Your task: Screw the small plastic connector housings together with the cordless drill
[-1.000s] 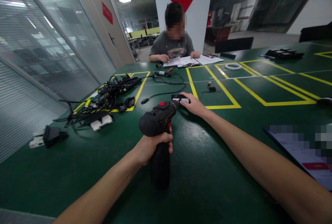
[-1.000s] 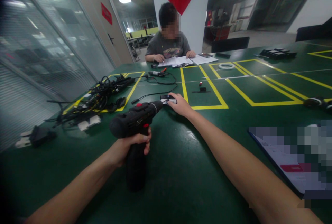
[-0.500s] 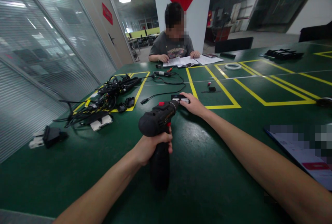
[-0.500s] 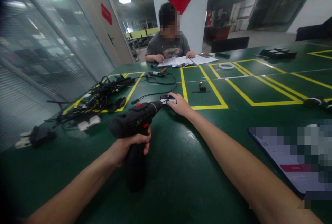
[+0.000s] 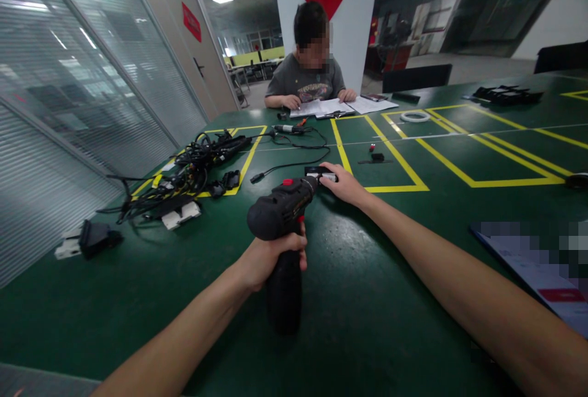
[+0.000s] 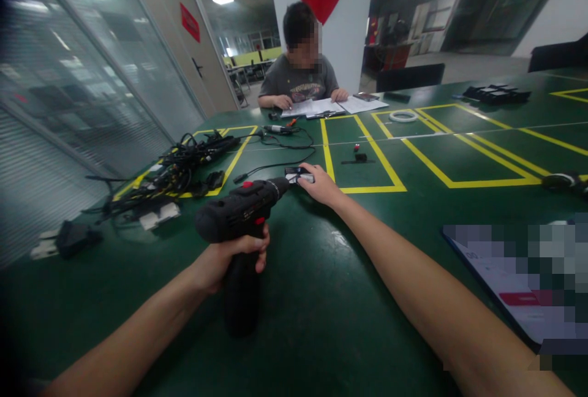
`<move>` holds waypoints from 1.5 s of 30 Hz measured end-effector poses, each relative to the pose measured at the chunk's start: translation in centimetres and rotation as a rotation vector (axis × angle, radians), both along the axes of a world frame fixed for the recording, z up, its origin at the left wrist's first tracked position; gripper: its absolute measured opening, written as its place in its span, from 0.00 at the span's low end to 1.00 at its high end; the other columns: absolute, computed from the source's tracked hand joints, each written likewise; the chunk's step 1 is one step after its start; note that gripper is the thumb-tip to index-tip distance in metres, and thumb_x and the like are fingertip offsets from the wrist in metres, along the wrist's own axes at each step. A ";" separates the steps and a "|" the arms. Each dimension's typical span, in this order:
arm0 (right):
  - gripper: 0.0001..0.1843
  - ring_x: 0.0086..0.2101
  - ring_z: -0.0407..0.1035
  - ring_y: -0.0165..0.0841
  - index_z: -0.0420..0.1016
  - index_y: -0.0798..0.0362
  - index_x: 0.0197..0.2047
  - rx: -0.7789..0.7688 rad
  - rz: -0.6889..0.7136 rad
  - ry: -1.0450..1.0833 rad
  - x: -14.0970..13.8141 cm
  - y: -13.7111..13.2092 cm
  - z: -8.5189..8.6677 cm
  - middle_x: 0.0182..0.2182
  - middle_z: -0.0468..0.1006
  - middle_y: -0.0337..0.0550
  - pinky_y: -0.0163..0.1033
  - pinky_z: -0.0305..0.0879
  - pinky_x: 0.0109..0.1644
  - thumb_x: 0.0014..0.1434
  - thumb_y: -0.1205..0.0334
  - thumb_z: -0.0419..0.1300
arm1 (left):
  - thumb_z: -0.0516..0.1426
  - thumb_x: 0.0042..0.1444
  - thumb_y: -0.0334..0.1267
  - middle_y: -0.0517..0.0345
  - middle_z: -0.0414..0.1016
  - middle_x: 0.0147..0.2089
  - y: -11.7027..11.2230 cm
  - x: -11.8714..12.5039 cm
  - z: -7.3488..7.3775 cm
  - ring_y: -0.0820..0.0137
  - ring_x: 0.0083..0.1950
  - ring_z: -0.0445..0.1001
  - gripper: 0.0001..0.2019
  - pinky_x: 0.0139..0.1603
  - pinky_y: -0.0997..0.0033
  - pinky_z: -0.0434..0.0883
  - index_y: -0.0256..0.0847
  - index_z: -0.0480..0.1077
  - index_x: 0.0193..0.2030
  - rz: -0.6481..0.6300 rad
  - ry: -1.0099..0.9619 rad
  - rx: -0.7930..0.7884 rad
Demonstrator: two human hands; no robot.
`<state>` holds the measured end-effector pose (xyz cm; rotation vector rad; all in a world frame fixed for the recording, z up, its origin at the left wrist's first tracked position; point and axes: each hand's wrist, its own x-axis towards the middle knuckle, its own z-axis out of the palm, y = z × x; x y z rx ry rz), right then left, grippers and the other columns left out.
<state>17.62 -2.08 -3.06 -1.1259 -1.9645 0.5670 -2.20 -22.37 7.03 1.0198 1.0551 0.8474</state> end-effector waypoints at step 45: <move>0.25 0.50 0.71 0.43 0.70 0.50 0.61 0.019 0.007 -0.006 0.0 0.0 -0.1 0.51 0.74 0.49 0.49 0.64 0.60 0.61 0.54 0.58 | 0.62 0.45 0.37 0.62 0.70 0.25 0.0 -0.1 -0.1 0.73 0.23 0.72 0.13 0.27 0.73 0.66 0.38 0.66 0.37 -0.005 0.011 0.009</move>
